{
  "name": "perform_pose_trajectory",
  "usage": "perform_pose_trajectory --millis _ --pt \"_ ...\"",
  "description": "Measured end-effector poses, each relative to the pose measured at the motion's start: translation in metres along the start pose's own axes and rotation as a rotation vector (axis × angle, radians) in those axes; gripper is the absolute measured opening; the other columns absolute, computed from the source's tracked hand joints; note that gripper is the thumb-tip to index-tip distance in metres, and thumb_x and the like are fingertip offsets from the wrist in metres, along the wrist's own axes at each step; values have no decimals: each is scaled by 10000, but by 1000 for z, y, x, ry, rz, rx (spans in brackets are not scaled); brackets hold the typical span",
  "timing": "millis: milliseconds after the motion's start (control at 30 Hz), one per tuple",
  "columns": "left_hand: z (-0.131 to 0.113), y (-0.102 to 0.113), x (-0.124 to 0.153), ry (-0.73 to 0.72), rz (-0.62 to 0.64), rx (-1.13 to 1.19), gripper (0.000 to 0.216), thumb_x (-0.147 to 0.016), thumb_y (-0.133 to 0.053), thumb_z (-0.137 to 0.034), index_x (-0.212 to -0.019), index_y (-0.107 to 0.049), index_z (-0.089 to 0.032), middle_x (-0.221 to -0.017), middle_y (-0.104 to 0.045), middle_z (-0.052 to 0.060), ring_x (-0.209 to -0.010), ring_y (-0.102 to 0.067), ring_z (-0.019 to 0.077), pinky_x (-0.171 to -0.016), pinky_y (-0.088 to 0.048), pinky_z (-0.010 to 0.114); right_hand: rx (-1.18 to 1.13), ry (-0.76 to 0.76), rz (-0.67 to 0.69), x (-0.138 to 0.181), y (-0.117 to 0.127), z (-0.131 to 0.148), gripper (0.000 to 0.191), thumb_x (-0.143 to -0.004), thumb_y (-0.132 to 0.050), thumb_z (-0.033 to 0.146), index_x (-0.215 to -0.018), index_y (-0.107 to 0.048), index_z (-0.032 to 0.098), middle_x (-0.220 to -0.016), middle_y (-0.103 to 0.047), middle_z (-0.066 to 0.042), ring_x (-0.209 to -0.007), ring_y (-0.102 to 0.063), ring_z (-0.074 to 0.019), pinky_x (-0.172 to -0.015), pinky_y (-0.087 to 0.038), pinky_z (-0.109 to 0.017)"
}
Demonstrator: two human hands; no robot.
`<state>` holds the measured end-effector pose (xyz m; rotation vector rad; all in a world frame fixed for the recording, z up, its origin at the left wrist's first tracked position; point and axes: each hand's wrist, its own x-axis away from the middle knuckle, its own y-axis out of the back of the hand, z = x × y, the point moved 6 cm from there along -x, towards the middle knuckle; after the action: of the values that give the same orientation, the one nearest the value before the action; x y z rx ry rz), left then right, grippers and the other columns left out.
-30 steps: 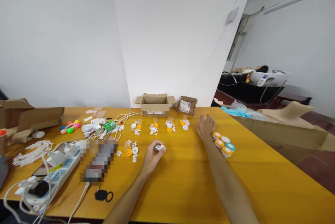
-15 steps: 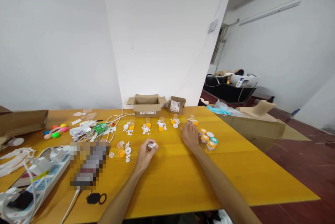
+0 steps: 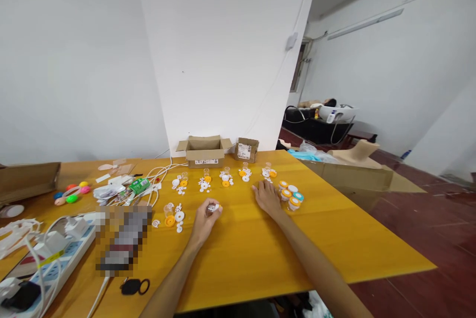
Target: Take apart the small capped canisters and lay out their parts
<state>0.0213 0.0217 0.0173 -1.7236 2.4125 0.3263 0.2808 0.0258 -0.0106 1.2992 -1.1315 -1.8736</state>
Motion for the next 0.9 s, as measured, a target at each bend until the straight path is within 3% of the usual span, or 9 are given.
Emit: perform_pose_trajectory --millis 267,633,900 --pt "1 1 0 6 -1 -2 272 -704 -674 -450 -767 -598 -197 -627 -533 -41 -602 -491 133 -599 -392 239 65 -105 75 -20 7 -2 328 -961 -387 287 -1130 -600 103 -1189 -595 -224 -1092 -566 -315 -907 -422 -404" --pt "0 -1 -1 12 -5 11 265 -682 -678 -439 -761 -596 -200 -618 -524 -42 -597 -485 133 -597 -389 240 49 -148 186 -24 19 2 363 -978 -350 290 -1166 -615 127 -1194 -577 -217 -1097 -558 -323 -909 -410 -423" --pt "2 0 -1 23 -3 -6 274 -693 -675 -452 -769 -606 -197 -604 -524 -42 -600 -490 136 -590 -389 240 23 -177 173 -33 22 -1 392 -974 -350 277 -1168 -621 71 -1199 -571 -252 -1107 -544 -346 -900 -408 -434"
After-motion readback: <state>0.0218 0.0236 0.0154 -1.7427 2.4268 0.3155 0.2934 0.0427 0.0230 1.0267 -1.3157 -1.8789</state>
